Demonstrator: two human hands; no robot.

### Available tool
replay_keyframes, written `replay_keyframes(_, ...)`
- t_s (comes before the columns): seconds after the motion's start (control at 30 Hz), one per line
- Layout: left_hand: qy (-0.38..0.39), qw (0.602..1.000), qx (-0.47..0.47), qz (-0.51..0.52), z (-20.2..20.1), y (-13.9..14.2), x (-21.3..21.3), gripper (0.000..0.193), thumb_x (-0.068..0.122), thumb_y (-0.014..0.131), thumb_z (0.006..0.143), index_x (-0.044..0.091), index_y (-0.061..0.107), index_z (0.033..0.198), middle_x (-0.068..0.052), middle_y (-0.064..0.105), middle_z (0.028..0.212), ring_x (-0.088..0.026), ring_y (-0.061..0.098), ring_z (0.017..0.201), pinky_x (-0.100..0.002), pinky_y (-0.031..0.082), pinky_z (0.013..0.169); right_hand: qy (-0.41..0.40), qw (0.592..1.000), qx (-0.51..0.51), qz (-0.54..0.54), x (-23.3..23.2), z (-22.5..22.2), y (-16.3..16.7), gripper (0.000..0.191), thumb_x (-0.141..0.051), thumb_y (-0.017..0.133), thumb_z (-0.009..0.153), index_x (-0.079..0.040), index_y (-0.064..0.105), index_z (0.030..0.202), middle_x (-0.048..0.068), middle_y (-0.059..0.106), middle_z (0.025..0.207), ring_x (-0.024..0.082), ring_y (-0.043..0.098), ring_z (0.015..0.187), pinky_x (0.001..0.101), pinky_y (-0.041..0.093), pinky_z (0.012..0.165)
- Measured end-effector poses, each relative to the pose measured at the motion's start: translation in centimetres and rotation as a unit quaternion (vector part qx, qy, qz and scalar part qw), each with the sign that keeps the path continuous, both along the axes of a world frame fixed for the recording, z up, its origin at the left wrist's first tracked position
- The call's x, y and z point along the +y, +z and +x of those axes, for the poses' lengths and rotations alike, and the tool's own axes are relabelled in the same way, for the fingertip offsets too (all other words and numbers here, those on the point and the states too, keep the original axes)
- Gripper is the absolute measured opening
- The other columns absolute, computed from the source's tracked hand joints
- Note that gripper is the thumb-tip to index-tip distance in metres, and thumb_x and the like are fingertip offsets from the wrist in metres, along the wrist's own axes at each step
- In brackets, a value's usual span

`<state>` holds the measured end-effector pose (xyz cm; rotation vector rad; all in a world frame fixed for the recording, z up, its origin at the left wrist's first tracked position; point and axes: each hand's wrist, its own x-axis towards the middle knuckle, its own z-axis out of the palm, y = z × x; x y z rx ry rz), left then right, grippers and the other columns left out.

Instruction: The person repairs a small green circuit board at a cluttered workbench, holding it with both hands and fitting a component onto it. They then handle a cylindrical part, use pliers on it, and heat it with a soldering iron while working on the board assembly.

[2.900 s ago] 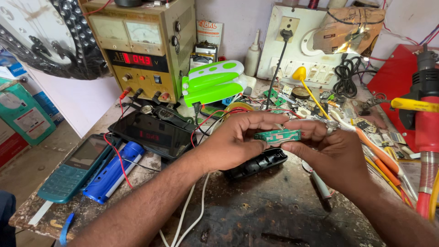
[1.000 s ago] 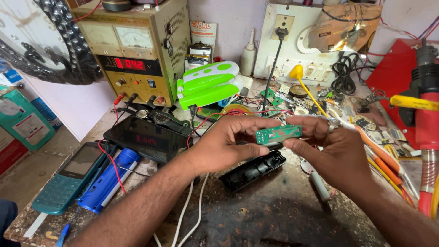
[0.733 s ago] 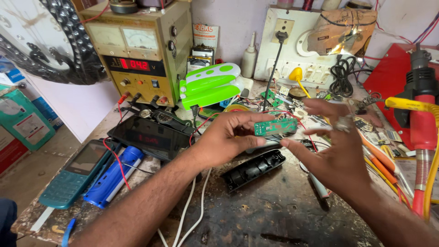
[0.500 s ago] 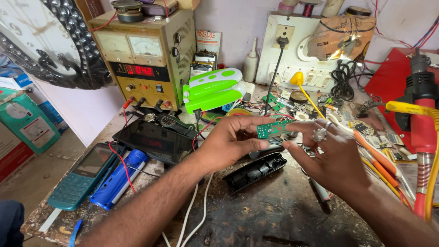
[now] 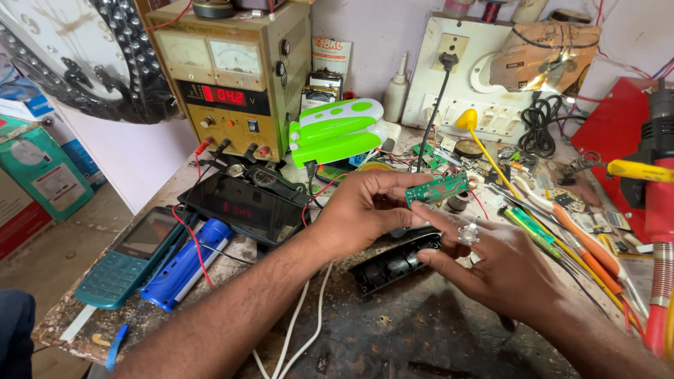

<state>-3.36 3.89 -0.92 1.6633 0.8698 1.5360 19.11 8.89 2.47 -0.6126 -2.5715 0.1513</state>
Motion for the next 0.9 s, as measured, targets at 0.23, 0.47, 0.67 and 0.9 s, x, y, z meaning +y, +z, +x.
replay_keyframes(0.23, -0.004, 1.000, -0.016, -0.002, -0.2, 0.1, -0.2, 0.054, -0.007, 0.076, 0.089, 0.006, 0.064, 0.140, 0.001, 0.075, 0.100, -0.003, 0.065, 0.088, -0.021, 0.055, 0.084, 0.005, 0.990, 0.127, 0.061, 0.3, 0.5, 1.0, 0.034, -0.026, 0.079, 0.084, -0.015, 0.077, 0.117, 0.004, 0.077, 0.083, 0.012, 0.071, 0.061, 0.0308, 0.055, 0.059)
replay_keyframes(0.47, 0.011, 1.000, -0.015, -0.006, -0.5, 0.0, -0.2, 0.053, -0.007, 0.076, 0.089, 0.006, 0.066, 0.140, 0.003, 0.072, 0.094, -0.002, 0.060, 0.082, -0.019, 0.051, 0.075, -0.042, 0.978, 0.204, 0.030, 1.6, 0.8, 0.3, 0.025, -0.020, 0.077, 0.090, -0.009, 0.079, 0.112, 0.005, 0.079, 0.085, 0.007, 0.072, 0.068, 0.0276, 0.056, 0.063)
replay_keyframes(0.67, -0.014, 1.000, -0.004, -0.011, -0.4, 0.0, -0.3, 0.055, -0.007, 0.075, 0.089, 0.007, 0.064, 0.141, 0.001, 0.073, 0.102, -0.004, 0.064, 0.090, -0.021, 0.055, 0.085, 0.033, 0.986, 0.166, 0.002, 0.9, 0.2, -0.4, 0.019, -0.025, 0.080, 0.087, -0.009, 0.074, 0.095, 0.005, 0.081, 0.116, 0.006, 0.069, 0.060, 0.0262, 0.054, 0.054)
replay_keyframes(0.9, 0.005, 1.000, 0.005, -0.017, 0.1, 0.1, -0.3, 0.053, -0.005, 0.075, 0.089, 0.007, 0.065, 0.140, 0.000, 0.073, 0.102, -0.004, 0.064, 0.090, -0.023, 0.055, 0.083, -0.064, 0.983, 0.170, 0.026, -0.9, -0.4, 0.4, 0.029, -0.024, 0.079, 0.085, -0.014, 0.080, 0.112, 0.003, 0.072, 0.061, 0.008, 0.060, 0.045, 0.0295, 0.050, 0.049)
